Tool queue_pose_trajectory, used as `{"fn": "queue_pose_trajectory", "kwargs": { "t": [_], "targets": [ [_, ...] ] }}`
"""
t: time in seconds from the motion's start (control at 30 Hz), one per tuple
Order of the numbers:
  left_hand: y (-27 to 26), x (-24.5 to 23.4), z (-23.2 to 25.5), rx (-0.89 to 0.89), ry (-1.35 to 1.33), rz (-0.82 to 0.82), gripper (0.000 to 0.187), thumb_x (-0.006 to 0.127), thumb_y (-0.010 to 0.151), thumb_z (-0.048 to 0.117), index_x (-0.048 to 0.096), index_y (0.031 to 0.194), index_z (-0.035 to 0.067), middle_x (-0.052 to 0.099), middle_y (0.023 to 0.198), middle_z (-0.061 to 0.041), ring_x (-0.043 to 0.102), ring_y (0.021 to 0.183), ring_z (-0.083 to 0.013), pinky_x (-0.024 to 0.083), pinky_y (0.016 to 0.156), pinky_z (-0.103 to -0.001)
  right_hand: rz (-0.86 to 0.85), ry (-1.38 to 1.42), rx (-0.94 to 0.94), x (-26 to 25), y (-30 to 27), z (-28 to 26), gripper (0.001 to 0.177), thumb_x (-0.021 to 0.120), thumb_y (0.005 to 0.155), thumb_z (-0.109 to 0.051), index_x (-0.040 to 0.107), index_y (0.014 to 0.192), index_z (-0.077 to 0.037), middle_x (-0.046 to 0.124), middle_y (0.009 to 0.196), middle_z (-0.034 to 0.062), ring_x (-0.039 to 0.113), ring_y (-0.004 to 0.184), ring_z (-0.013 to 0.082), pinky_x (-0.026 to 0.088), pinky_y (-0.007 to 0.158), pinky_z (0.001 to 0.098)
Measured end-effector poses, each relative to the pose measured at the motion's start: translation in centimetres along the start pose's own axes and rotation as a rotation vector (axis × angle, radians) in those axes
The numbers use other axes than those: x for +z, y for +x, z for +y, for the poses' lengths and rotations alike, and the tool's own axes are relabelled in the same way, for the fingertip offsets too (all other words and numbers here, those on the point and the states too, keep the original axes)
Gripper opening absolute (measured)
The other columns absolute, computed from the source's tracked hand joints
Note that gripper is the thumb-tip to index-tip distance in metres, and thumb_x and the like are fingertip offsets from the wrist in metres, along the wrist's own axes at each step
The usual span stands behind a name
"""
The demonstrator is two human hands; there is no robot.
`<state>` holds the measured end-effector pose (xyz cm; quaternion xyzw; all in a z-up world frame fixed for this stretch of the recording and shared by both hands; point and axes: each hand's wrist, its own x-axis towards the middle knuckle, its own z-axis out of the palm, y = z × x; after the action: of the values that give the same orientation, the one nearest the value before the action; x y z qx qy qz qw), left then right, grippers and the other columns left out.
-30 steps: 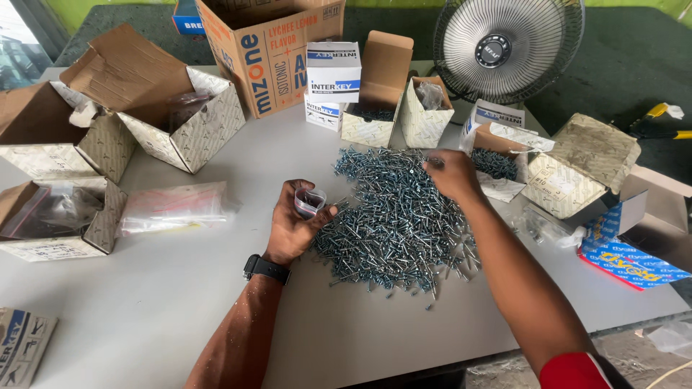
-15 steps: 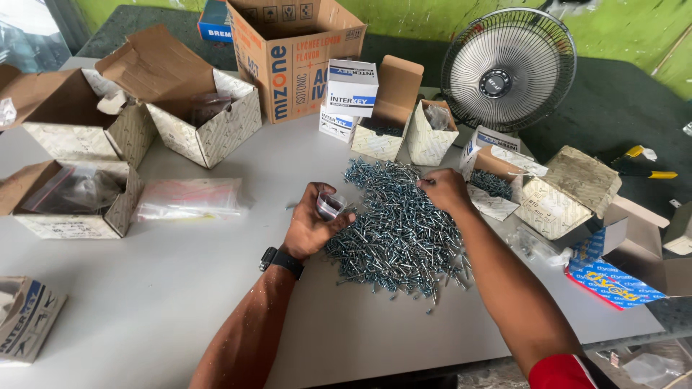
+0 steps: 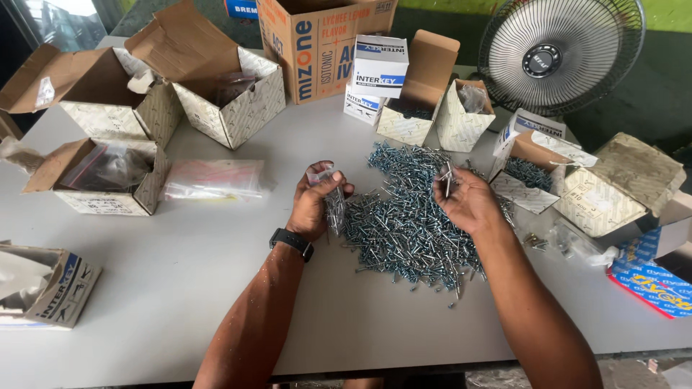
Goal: The person picks individual screws from a large pile on a table and places them into a small clear plastic bag. The person repeatedly scoops and transfers screws by hand until the bag is filled.
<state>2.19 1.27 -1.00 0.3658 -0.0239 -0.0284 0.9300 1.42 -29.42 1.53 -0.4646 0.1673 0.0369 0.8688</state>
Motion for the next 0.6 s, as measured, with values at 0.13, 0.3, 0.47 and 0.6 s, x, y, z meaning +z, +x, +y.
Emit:
{"fn": "queue_pose_trajectory", "kwargs": {
  "t": [0.13,0.3,0.47,0.6],
  "targets": [
    [0.1,-0.2,-0.4,0.175,0.385,-0.186,0.062,0.092,0.072,0.008,0.052,0.118,-0.004,0.064,0.088,-0.016,0.071,0.082,-0.0283,0.062,0.077,-0.039,-0.056,0.155,0.004,1.9,-1.9,0.8,0.022,0.062,0.093,-0.023,0.067,0.101,-0.003,0.069,0.098,0.0187,0.071,0.088,0.0261,0.062,0.075,0.0336],
    [-2.5,1.9,-0.2,0.209,0.893,-0.27,0.065,0.095,0.063,0.023,0.059,0.116,0.012,0.073,0.085,-0.012,0.07,0.082,-0.0276,0.055,0.08,-0.037,-0.114,0.085,0.045,3.2,-3.2,2.3,0.033,0.058,0.101,-0.032,0.067,0.11,-0.002,0.069,0.104,0.0232,0.071,0.096,0.0307,0.063,0.085,0.0401],
    [-2.8,2.1,0.1,0.226,0.976,-0.247,0.066,0.095,0.064,0.029,0.059,0.117,0.014,0.075,0.088,-0.014,0.073,0.088,-0.0327,0.055,0.083,-0.042,-0.177,0.145,0.017,8.2,-4.8,3.8,0.024,0.054,0.102,-0.023,0.066,0.112,-0.004,0.07,0.109,0.0176,0.068,0.106,0.0299,0.058,0.096,0.0423],
    [-2.7,2.3,0.6,0.23,1.069,-0.244,0.067,0.091,0.064,0.035,0.056,0.117,0.017,0.075,0.095,-0.017,0.072,0.097,-0.0425,0.054,0.087,-0.052,-0.245,0.151,-0.114,11.4,-3.9,5.2,0.027,0.051,0.103,-0.025,0.065,0.118,-0.008,0.07,0.11,0.0145,0.067,0.11,0.029,0.051,0.107,0.0459]
  ]
}}
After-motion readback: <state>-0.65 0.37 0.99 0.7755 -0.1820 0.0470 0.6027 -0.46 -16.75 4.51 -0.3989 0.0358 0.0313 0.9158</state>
